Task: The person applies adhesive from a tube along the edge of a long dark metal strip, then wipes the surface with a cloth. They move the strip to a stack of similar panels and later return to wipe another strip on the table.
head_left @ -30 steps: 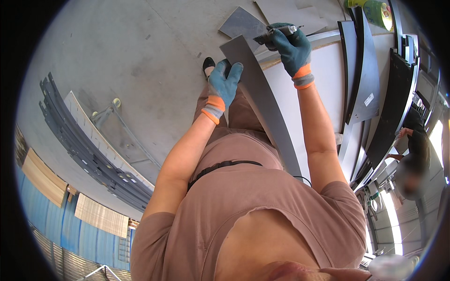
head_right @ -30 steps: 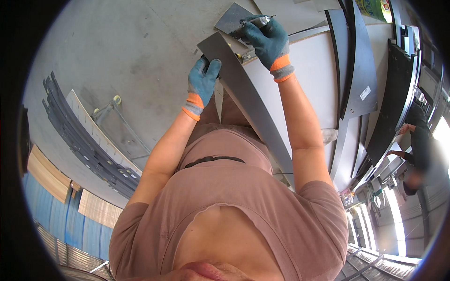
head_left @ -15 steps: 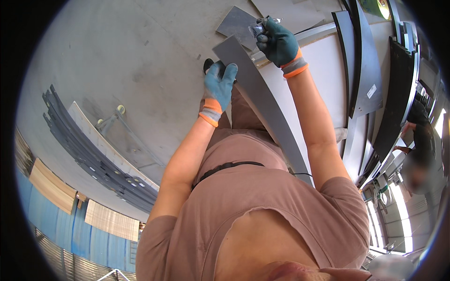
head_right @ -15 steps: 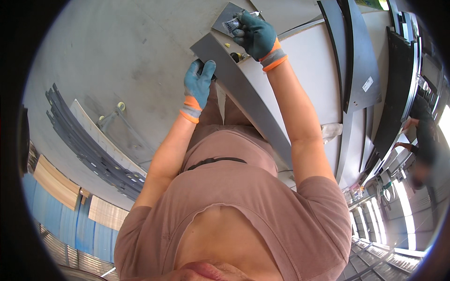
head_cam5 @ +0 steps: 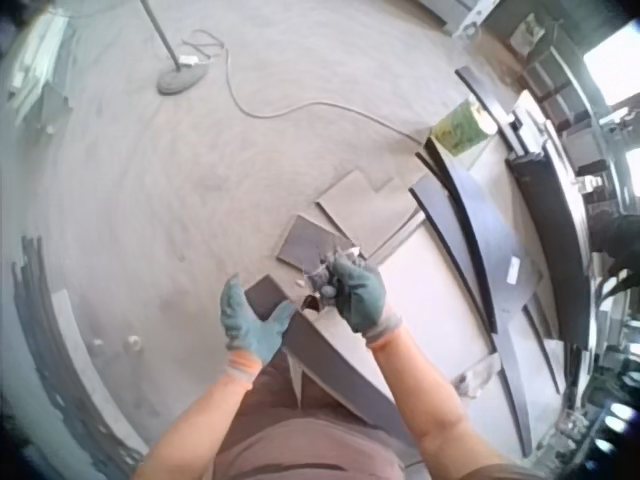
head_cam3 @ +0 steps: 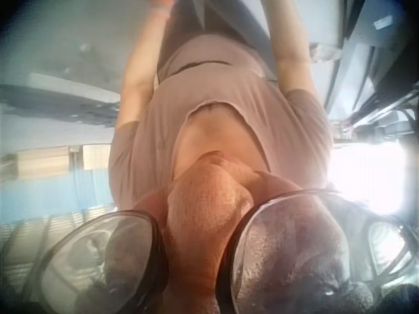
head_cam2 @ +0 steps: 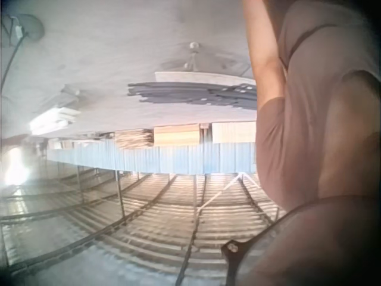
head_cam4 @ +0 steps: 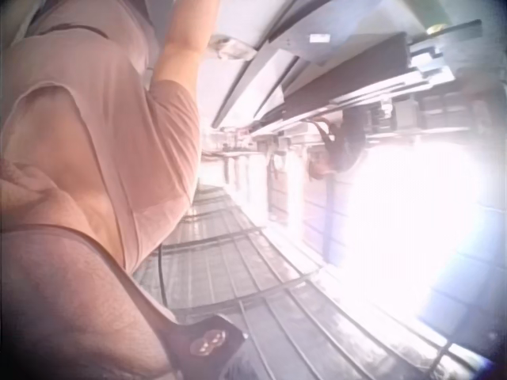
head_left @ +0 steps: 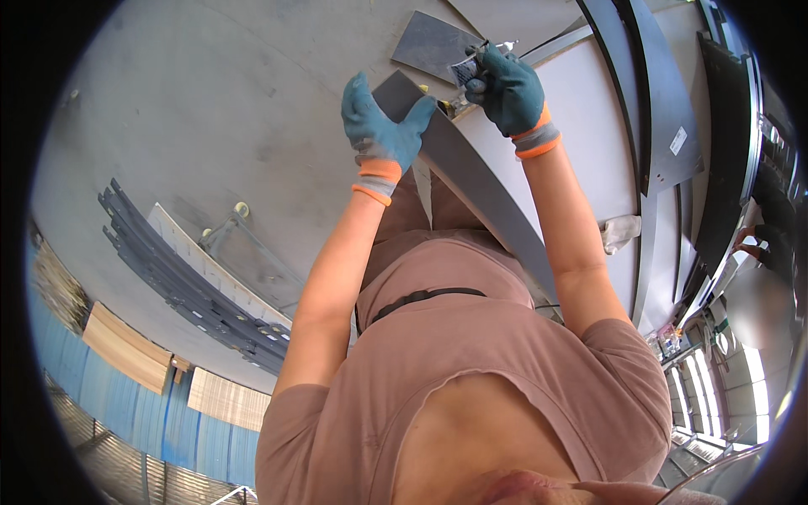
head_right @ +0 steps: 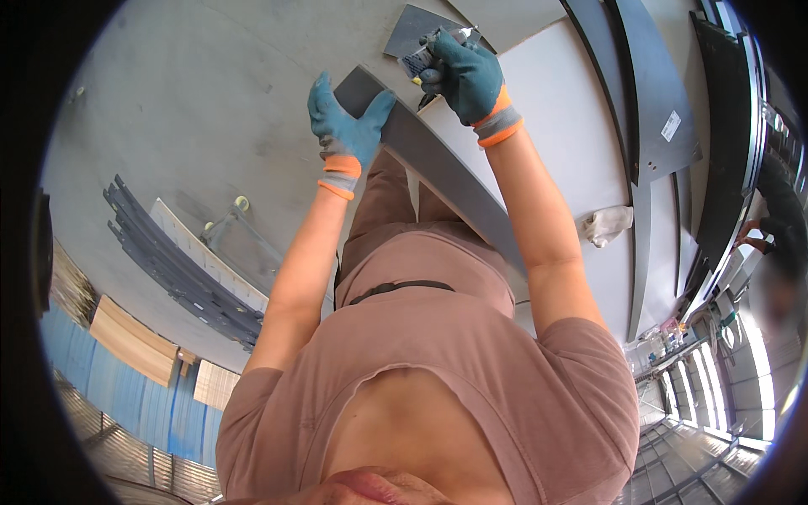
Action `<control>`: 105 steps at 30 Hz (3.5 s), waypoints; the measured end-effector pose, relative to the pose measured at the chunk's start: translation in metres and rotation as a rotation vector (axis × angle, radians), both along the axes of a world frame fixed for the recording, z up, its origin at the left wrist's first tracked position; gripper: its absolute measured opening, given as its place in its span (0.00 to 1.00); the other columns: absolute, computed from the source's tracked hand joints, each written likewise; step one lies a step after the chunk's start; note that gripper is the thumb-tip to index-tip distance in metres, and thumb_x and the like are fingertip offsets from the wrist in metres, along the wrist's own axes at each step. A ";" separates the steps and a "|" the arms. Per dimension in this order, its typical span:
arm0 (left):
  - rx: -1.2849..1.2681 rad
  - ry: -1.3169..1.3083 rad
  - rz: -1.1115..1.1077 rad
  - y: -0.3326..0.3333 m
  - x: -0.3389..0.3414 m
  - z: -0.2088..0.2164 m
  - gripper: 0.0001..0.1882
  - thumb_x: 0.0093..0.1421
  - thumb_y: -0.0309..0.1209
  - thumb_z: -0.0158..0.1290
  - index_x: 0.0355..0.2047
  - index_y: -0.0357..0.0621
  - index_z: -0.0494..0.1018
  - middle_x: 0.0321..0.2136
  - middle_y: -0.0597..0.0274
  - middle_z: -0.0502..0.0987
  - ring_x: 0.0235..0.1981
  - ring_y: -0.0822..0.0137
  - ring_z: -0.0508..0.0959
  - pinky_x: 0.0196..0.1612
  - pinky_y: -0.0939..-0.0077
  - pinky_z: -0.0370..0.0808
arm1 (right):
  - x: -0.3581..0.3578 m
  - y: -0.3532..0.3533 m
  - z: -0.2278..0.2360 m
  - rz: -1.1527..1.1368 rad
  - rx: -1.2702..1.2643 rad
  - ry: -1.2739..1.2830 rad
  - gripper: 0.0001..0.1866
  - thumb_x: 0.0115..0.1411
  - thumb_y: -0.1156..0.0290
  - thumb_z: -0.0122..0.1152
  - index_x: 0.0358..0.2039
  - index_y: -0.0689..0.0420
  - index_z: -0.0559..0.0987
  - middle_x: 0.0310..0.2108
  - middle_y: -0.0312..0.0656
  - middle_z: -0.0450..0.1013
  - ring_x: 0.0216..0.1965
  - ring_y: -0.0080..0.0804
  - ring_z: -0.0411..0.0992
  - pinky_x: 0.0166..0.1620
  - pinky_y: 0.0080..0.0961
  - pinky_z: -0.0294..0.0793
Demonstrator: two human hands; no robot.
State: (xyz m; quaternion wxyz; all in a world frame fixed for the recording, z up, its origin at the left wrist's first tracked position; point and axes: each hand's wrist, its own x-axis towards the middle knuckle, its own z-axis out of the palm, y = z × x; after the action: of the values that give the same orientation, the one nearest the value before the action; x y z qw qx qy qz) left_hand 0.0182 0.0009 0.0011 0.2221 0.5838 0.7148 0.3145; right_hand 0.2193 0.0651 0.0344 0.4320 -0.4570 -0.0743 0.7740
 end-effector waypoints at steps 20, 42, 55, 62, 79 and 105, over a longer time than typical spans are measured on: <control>-0.212 -0.790 0.312 0.004 -0.009 -0.028 0.21 0.72 0.47 0.55 0.48 0.40 0.77 0.37 0.69 0.79 0.37 0.75 0.76 0.41 0.77 0.76 | -0.029 0.004 0.001 0.154 -0.078 -0.405 0.14 0.64 0.61 0.66 0.38 0.61 0.81 0.35 0.42 0.81 0.28 0.25 0.78 0.35 0.24 0.83; -0.322 -1.277 0.512 0.006 -0.018 -0.017 0.21 0.69 0.50 0.57 0.41 0.42 0.76 0.36 0.66 0.79 0.35 0.70 0.79 0.40 0.74 0.78 | -0.043 0.016 -0.045 0.282 -0.285 0.063 0.13 0.73 0.60 0.55 0.42 0.55 0.80 0.26 0.32 0.69 0.25 0.21 0.65 0.30 0.21 0.69; -0.300 -1.225 0.511 0.003 -0.020 -0.027 0.20 0.69 0.48 0.57 0.43 0.42 0.78 0.38 0.64 0.81 0.38 0.68 0.80 0.43 0.73 0.79 | -0.048 0.017 -0.033 0.251 -0.308 0.038 0.13 0.73 0.60 0.56 0.40 0.57 0.80 0.26 0.32 0.68 0.25 0.21 0.64 0.29 0.20 0.68; -0.325 -1.205 0.493 0.003 -0.020 -0.026 0.22 0.70 0.50 0.56 0.44 0.41 0.78 0.39 0.63 0.81 0.38 0.67 0.81 0.44 0.72 0.79 | -0.046 0.014 -0.052 0.230 -0.307 0.153 0.14 0.71 0.63 0.60 0.45 0.62 0.81 0.29 0.35 0.73 0.25 0.21 0.68 0.29 0.21 0.75; -0.342 -1.197 0.491 0.003 -0.020 -0.022 0.21 0.70 0.49 0.55 0.44 0.41 0.78 0.39 0.64 0.81 0.38 0.68 0.81 0.43 0.73 0.79 | -0.057 0.019 -0.040 0.158 -0.320 -0.103 0.10 0.71 0.65 0.59 0.39 0.60 0.78 0.27 0.37 0.72 0.24 0.23 0.67 0.28 0.20 0.71; -0.276 -1.182 0.464 0.006 -0.017 -0.024 0.23 0.70 0.52 0.56 0.31 0.43 0.75 0.26 0.75 0.71 0.28 0.79 0.66 0.30 0.78 0.67 | -0.050 0.039 0.017 0.753 1.061 -0.815 0.13 0.61 0.67 0.70 0.44 0.57 0.83 0.36 0.46 0.80 0.36 0.44 0.79 0.41 0.32 0.79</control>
State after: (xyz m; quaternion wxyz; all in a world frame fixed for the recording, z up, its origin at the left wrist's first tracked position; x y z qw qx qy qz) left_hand 0.0014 0.0067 -0.0230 0.5773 0.1091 0.6136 0.5275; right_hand 0.1691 0.1038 0.0518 0.2392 -0.3813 -0.7398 0.5000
